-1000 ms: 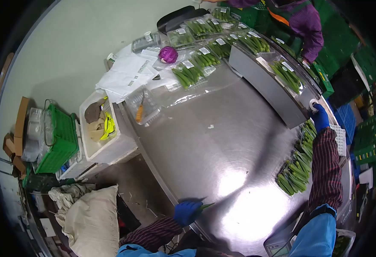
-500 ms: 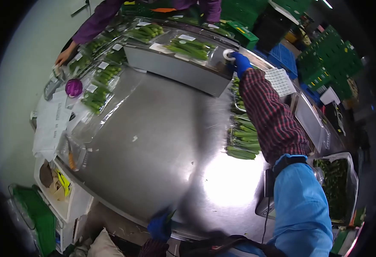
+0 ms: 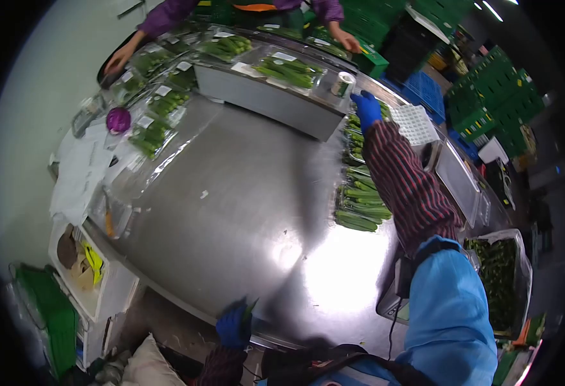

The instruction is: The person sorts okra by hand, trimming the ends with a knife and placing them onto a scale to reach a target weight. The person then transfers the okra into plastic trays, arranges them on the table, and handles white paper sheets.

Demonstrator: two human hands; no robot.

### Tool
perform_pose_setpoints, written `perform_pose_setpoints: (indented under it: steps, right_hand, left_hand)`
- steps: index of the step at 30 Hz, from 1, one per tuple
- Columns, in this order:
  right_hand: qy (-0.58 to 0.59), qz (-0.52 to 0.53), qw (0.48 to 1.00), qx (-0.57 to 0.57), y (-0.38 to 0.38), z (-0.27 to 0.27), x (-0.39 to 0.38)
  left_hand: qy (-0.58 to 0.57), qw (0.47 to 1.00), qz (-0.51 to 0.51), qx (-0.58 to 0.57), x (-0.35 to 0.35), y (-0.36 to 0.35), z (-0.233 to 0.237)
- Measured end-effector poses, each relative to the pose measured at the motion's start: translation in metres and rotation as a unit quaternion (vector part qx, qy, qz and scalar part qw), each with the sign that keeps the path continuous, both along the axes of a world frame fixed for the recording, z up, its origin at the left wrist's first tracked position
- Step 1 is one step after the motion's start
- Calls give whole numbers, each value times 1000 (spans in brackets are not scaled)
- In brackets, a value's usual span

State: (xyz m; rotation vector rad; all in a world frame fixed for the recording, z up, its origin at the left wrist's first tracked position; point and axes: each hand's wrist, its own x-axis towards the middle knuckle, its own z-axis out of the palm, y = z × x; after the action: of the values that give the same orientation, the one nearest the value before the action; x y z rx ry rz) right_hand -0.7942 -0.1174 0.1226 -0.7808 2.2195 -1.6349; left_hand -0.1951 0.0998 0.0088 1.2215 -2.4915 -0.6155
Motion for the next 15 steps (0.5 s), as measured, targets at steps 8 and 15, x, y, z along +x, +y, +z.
perform_pose_setpoints:
  steps: [8, 15]
  right_hand:
    - [-70, 386, 909, 138, 128, -18, 158]
    - [-95, 519, 818, 228, 236, -32, 275]
  left_hand:
    - [30, 999, 13, 33, 3, 0, -10]
    - [69, 997, 41, -12, 0, 5, -5]
